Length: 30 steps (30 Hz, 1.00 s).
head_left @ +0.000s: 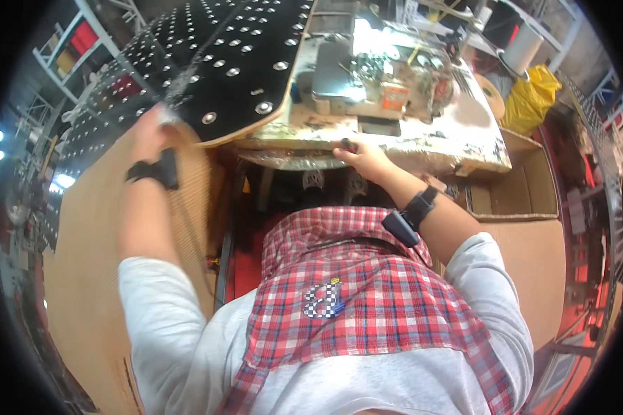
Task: Sewing two textured mat materials together using an industrial sewing machine.
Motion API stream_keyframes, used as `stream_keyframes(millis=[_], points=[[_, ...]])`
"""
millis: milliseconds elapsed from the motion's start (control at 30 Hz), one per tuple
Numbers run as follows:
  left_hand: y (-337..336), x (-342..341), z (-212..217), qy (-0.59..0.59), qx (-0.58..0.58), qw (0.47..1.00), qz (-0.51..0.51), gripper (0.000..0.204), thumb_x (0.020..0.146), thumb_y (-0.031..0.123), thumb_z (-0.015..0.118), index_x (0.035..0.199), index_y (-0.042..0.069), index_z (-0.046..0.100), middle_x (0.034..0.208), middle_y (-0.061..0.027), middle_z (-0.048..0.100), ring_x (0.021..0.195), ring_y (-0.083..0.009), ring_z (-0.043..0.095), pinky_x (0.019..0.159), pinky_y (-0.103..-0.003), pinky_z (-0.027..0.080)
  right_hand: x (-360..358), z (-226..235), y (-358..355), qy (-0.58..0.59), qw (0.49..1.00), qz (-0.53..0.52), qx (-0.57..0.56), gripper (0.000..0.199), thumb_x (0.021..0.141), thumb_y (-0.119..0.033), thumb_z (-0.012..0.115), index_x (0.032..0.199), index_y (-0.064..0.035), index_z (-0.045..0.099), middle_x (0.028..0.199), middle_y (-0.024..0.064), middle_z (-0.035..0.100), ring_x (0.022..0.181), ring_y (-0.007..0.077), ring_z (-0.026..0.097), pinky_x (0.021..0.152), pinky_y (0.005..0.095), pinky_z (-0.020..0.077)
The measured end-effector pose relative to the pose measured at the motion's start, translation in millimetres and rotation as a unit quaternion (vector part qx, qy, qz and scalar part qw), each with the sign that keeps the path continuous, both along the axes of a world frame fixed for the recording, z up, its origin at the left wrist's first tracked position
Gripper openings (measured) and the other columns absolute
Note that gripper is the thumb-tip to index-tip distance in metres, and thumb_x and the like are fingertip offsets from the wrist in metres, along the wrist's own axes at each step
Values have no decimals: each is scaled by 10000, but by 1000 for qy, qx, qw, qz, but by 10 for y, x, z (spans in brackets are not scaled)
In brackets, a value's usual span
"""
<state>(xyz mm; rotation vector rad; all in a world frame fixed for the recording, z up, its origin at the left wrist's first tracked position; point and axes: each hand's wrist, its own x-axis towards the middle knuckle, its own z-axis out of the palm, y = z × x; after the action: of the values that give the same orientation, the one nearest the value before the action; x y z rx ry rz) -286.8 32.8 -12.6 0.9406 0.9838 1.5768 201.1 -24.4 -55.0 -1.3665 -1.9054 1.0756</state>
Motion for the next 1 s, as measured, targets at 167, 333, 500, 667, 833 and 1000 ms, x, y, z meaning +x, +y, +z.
stream_keyframes(millis=[167,333,500,667,833,1000], points=[[-7,2157,234,-62,-12,996,-69,217,855,247,494,960,57,507,883,-74,556,789,-179,554,690,-326,490,-304,-49,45,199,971,-41,-126,516,763,-335,616,1159,-37,472,866,72,580,744,113,531,661,249,438],[-1465,1975,425,231,27,965,-123,323,864,238,474,1110,29,460,1069,-100,525,946,-188,507,843,-317,401,-442,-162,-122,362,913,-116,-146,258,814,-212,561,971,-13,511,796,37,570,656,96,534,527,248,443],[-3262,124,24,535,-246,775,229,383,832,314,495,1002,-27,532,875,-84,570,804,-169,506,724,-309,403,-406,-171,-312,449,857,-158,-199,164,827,-161,522,927,-31,521,793,28,576,651,96,557,513,252,448],[-4603,-686,91,364,-490,732,303,518,843,422,453,1168,19,433,970,-131,567,898,-293,524,785,-349,402,-376,35,-551,512,810,-178,-225,181,821,-124,509,951,3,509,861,77,583,755,162,566,674,299,458],[-4561,-368,42,49,-391,799,455,613,843,456,435,1242,1,342,1216,-170,426,1106,-302,416,891,-384,358,-367,-57,-578,515,793,-200,-257,219,805,-112,517,1004,-22,497,934,78,563,823,187,550,751,330,437],[-4458,-392,-128,-65,-244,874,416,588,853,389,424,1264,-11,295,1279,-158,353,1147,-305,367,940,-413,314,-389,-94,-418,526,795,-195,-233,219,815,-156,514,992,-26,510,896,68,573,800,177,553,694,314,449]])
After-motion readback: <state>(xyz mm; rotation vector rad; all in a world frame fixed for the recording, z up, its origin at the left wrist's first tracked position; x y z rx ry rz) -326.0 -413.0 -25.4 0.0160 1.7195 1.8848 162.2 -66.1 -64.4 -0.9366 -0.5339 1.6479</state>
